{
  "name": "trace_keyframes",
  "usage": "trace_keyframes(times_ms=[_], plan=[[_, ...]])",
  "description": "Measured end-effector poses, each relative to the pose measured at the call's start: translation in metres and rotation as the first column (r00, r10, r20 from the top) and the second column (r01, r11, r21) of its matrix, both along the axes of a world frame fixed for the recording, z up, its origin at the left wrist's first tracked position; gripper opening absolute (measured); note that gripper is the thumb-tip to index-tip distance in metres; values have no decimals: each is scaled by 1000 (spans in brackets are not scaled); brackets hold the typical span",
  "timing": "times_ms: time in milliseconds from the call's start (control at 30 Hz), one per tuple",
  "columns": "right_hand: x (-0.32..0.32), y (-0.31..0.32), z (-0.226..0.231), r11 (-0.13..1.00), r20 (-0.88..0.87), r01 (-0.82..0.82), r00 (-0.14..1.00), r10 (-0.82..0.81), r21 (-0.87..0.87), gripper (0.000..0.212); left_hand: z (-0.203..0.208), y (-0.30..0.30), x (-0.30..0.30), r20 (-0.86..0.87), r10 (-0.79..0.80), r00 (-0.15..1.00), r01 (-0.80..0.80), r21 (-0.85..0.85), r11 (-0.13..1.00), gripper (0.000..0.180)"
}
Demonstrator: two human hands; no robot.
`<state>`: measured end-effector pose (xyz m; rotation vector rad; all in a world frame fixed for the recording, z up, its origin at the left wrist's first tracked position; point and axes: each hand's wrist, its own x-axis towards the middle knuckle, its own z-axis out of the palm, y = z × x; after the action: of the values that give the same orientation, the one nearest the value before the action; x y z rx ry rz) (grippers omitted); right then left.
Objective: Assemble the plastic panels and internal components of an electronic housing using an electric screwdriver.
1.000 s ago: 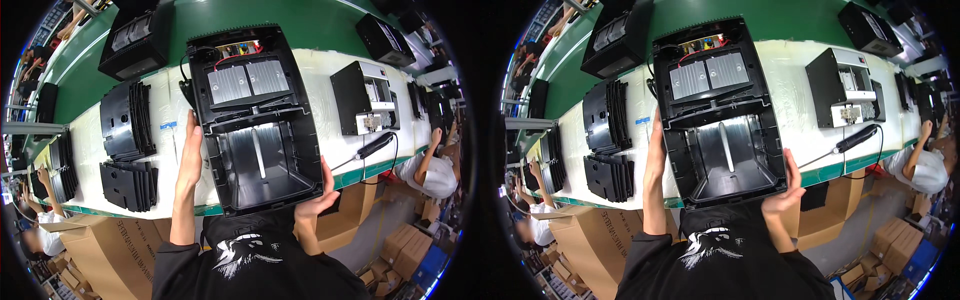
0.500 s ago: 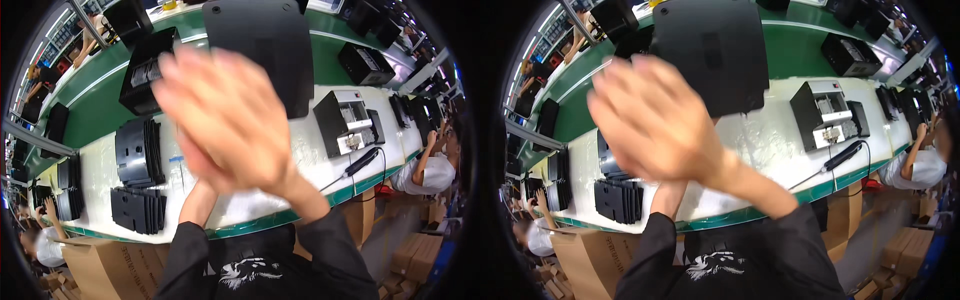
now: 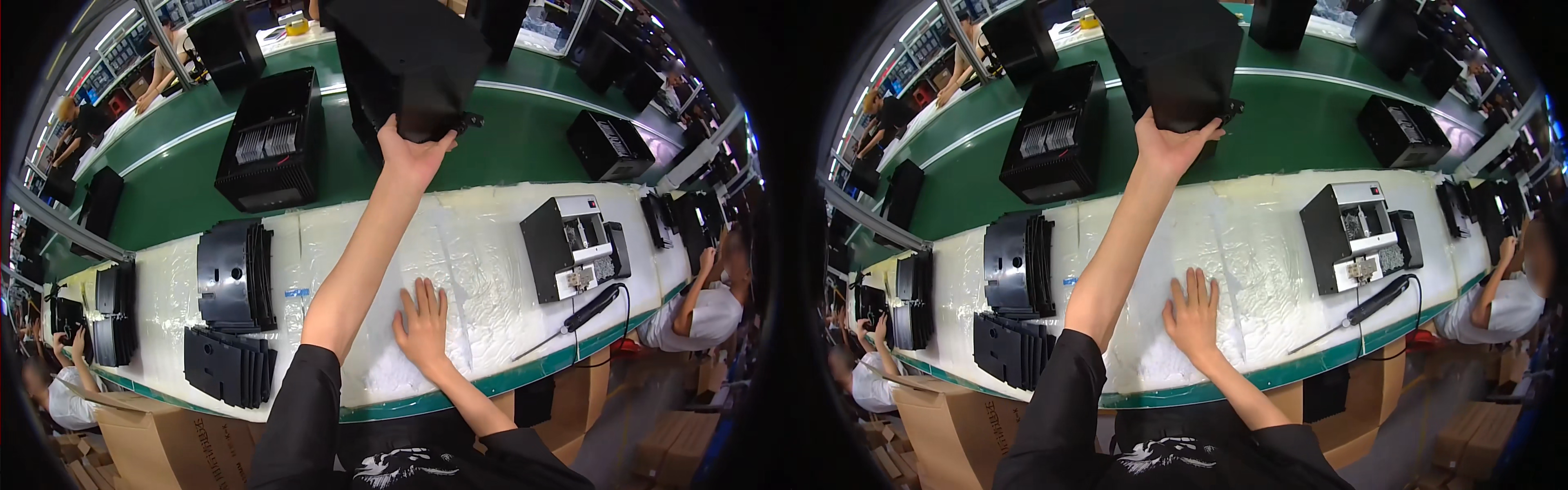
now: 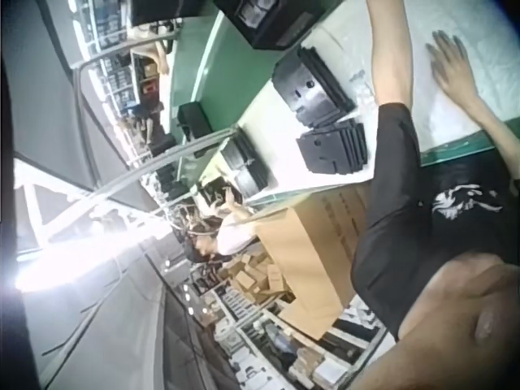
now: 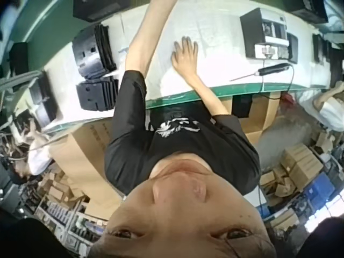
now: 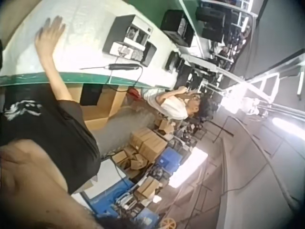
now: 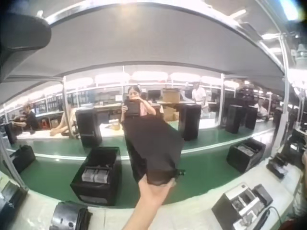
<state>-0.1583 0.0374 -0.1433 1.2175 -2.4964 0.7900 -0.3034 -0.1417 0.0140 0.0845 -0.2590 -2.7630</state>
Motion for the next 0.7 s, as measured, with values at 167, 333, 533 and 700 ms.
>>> trace_keyframes(times_ms=[167, 333, 533, 700], plan=[[-1, 3, 1, 1000, 24, 8, 1000, -7, -28, 36, 9, -31, -35, 75, -24, 997, 4, 252, 968, 59], [6, 1, 4, 999, 39, 7, 999, -6, -32, 34, -6, -41, -62, -41, 24, 999, -16, 204, 979, 66], [2, -1, -2, 998, 62, 25, 998, -21, -61, 35, -1, 10, 3, -89, -66, 994, 97, 399, 912, 56], [1, -1, 3, 999, 44, 9, 999, -7, -42, 35, -68, -18, 74, -307, 8, 952, 20, 87, 996, 50]])
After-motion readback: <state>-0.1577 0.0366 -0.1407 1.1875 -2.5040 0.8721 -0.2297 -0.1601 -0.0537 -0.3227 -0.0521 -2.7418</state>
